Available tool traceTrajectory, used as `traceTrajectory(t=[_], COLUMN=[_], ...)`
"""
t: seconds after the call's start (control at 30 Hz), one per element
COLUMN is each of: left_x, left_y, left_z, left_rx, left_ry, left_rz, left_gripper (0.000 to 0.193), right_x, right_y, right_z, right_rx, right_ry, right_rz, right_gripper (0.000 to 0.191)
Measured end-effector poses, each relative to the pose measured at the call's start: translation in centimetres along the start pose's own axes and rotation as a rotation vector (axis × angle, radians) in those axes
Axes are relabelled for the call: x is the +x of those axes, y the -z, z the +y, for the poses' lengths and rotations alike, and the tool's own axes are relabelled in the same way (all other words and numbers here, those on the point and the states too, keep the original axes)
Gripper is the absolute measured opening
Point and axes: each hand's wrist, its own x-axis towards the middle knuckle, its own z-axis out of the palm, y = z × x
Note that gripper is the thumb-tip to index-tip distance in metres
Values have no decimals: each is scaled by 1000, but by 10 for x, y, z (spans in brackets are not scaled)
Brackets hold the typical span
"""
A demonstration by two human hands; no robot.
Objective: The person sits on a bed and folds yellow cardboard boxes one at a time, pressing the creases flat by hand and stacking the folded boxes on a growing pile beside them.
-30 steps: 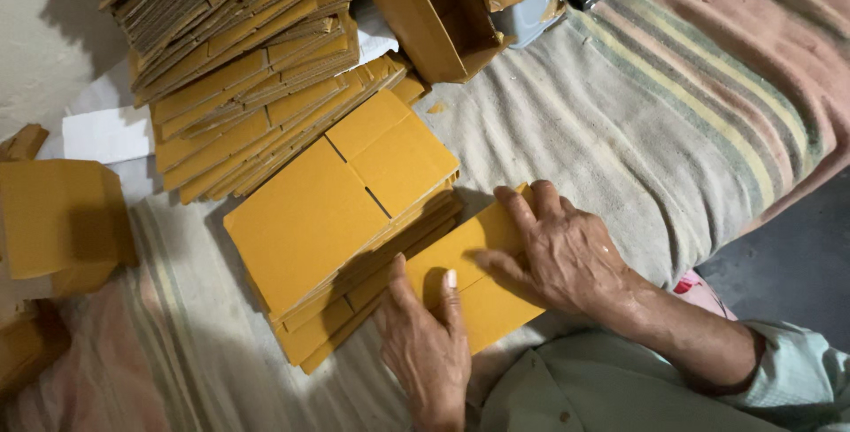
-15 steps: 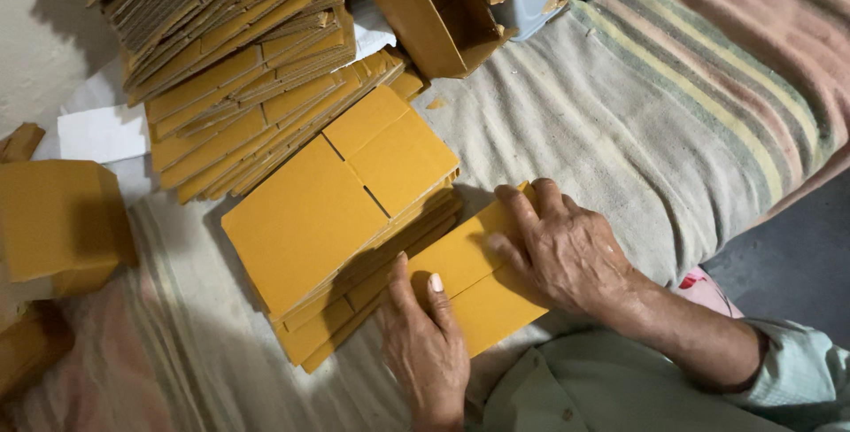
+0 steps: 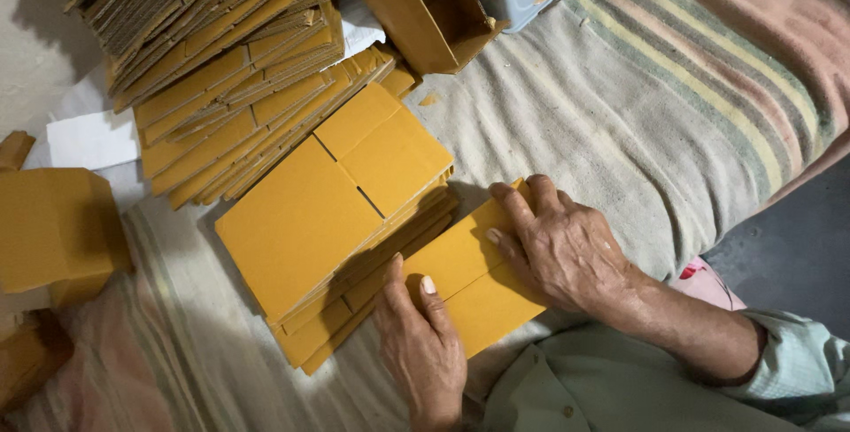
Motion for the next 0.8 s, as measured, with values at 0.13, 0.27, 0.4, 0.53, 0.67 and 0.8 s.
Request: traceTrajectory(t=[0.13, 0.27, 0.4, 0.53, 0.67, 0.8], left_x=[0, 0, 1, 2, 1, 1], left_y=[0, 1, 4, 6, 6, 6], left_z=[-1, 2, 4, 6, 8, 7], left_rx=[1, 1, -12, 7, -14, -10], left_ry=[-50, -28, -63, 58, 33, 29], left_rz=[6, 0, -8, -87, -46, -52], left_gripper=[60, 63, 74, 63, 60, 71], right_x=[0, 0, 0, -1, -2, -1], right_y=[0, 0, -1, -2, -3, -5], right_z=[-1, -1, 1, 2, 2, 2], right_rx=[-36, -22, -35, -12, -41, -84], right_ry=[56, -3, -5, 13, 11, -1], right_rz=[69, 7, -31, 20, -2, -34], right_gripper=[80, 70, 85, 61, 70, 81])
